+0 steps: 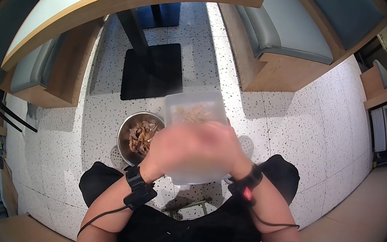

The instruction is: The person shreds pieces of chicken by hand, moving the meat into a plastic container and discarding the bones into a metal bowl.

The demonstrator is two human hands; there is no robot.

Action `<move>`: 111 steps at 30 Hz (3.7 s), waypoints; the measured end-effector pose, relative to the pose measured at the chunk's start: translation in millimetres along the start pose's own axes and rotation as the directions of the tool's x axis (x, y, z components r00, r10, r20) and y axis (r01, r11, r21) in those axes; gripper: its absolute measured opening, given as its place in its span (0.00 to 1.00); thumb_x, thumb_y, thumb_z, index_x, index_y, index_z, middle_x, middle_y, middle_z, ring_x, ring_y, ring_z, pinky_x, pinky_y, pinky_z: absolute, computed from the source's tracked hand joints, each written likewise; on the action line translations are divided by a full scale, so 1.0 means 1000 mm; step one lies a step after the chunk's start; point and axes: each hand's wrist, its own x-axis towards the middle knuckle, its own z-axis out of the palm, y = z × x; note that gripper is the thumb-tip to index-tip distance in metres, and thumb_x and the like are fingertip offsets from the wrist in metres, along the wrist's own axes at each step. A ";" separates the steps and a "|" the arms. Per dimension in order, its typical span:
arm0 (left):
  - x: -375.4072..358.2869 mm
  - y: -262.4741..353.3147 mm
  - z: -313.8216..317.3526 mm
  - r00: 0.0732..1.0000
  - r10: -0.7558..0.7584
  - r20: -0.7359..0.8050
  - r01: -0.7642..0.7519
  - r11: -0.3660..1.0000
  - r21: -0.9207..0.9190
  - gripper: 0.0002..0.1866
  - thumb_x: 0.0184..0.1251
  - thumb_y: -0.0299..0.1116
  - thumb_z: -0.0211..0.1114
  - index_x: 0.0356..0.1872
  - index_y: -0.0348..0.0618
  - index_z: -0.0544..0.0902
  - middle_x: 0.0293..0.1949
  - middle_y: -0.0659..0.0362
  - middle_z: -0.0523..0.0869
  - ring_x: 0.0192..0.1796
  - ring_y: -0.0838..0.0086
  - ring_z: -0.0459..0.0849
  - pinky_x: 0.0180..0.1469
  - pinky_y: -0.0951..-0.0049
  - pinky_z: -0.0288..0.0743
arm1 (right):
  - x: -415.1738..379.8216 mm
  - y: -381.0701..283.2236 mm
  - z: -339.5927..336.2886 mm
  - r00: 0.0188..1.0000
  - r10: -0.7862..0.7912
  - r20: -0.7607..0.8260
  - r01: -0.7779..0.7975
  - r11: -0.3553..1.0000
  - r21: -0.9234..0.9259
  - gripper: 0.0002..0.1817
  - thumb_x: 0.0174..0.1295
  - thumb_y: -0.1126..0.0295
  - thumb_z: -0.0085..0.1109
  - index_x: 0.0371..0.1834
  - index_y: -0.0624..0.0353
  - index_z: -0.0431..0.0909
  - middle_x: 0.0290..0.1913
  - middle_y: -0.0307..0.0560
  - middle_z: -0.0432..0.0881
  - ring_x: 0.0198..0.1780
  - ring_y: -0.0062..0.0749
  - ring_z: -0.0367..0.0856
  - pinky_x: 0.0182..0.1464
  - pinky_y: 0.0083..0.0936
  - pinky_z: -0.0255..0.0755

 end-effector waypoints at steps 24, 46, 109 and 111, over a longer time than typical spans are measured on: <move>-0.001 -0.004 -0.009 0.944 -0.238 0.226 0.299 0.340 -0.891 0.12 0.72 0.24 0.64 0.53 0.38 0.78 0.42 0.58 0.85 0.35 0.77 0.81 0.40 0.79 0.74 | -0.001 0.006 0.003 0.838 -0.529 -0.134 0.508 0.846 -0.159 0.13 0.56 0.79 0.69 0.45 0.63 0.83 0.49 0.52 0.86 0.46 0.45 0.88 0.47 0.32 0.83; -0.004 0.012 -0.001 0.943 -0.308 0.126 0.330 0.816 -0.474 0.02 0.71 0.25 0.65 0.39 0.40 0.80 0.25 0.69 0.77 0.23 0.90 0.69 0.24 0.84 0.59 | 0.002 0.004 0.003 0.979 -0.183 -0.091 0.157 0.959 -0.237 0.05 0.53 0.74 0.68 0.27 0.63 0.81 0.27 0.51 0.81 0.29 0.46 0.82 0.35 0.38 0.77; -0.004 -0.005 0.003 0.897 -0.354 0.266 0.436 0.600 -0.671 0.06 0.66 0.25 0.59 0.42 0.46 0.80 0.37 0.67 0.81 0.36 0.87 0.77 0.35 0.83 0.70 | 0.000 -0.001 0.003 0.997 0.041 0.071 -0.044 0.998 0.044 0.07 0.54 0.74 0.69 0.30 0.64 0.80 0.27 0.46 0.80 0.28 0.28 0.81 0.34 0.25 0.76; -0.004 -0.005 0.005 0.896 -0.356 0.266 0.435 0.576 -0.692 0.06 0.66 0.24 0.60 0.41 0.43 0.81 0.36 0.67 0.82 0.34 0.87 0.77 0.33 0.83 0.70 | 0.000 0.000 0.004 0.998 0.021 0.060 -0.022 0.999 0.024 0.07 0.54 0.74 0.69 0.31 0.63 0.79 0.27 0.45 0.79 0.28 0.28 0.81 0.33 0.25 0.76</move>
